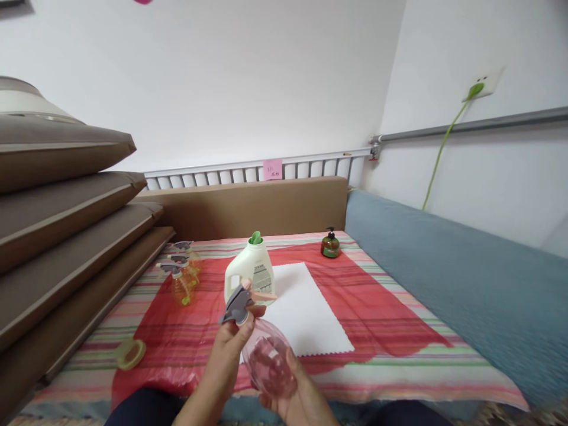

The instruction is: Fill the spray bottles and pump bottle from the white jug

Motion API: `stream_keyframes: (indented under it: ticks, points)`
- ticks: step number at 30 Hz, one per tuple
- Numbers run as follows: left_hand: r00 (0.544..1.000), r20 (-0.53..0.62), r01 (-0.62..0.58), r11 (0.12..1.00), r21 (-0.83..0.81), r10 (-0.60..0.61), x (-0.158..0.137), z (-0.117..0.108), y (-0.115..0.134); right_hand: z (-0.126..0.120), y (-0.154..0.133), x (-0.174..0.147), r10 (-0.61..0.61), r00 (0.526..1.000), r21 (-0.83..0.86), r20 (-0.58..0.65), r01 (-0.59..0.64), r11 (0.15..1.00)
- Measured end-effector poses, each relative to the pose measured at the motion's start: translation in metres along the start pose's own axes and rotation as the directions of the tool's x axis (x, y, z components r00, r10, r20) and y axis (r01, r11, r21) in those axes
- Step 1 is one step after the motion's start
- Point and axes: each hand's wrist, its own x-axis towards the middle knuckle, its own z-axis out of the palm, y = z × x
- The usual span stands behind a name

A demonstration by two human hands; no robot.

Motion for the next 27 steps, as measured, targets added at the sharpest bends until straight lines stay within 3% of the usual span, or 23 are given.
stream_keyframes:
  ticks: [4, 6, 10, 12, 14, 17, 20, 24, 27]
  points:
    - [0.986, 0.168, -0.001, 1.0, 0.027, -0.004, -0.001, -0.007, 0.0, 0.001, -0.004, -0.005, 0.012, 1.0, 0.005, 0.027, -0.012, 1.0]
    - [0.981, 0.194, -0.009, 1.0, 0.007, 0.008, -0.002, -0.009, 0.002, 0.002, -0.005, -0.007, 0.007, 1.0, 0.011, 0.009, -0.007, 1.0]
    - [0.998, -0.003, -0.067, 0.996, 0.065, 0.068, -0.003, 0.0, 0.001, 0.004, -0.002, -0.006, -0.011, 1.0, 0.003, -0.014, 0.011, 1.0]
    - [0.995, -0.091, -0.042, 0.995, 0.09, 0.05, -0.004, 0.005, -0.001, 0.005, -0.002, -0.006, -0.038, 0.999, -0.011, -0.019, 0.038, 0.999]
    - [0.996, -0.088, 0.012, 0.998, 0.062, -0.007, -0.003, 0.007, -0.001, 0.006, -0.003, -0.006, -0.034, 0.999, -0.016, -0.023, 0.034, 0.999]
    - [0.997, 0.027, 0.075, 0.997, -0.021, -0.074, -0.002, 0.004, 0.002, 0.005, -0.006, -0.008, 0.009, 0.999, 0.005, -0.034, -0.009, 1.0]
    - [0.999, 0.02, 0.041, 0.998, -0.052, -0.04, 0.0, 0.001, 0.004, 0.007, -0.006, -0.009, -0.005, 0.999, 0.004, -0.043, 0.005, 1.0]
    - [0.983, -0.183, -0.022, 0.998, -0.058, 0.011, 0.0, 0.003, -0.002, 0.014, -0.003, -0.008, -0.146, 0.989, -0.027, -0.028, 0.145, 0.989]
    - [0.963, -0.27, -0.014, 0.998, -0.058, -0.002, 0.0, 0.005, -0.007, 0.019, -0.003, -0.007, -0.266, 0.964, -0.039, -0.029, 0.264, 0.964]
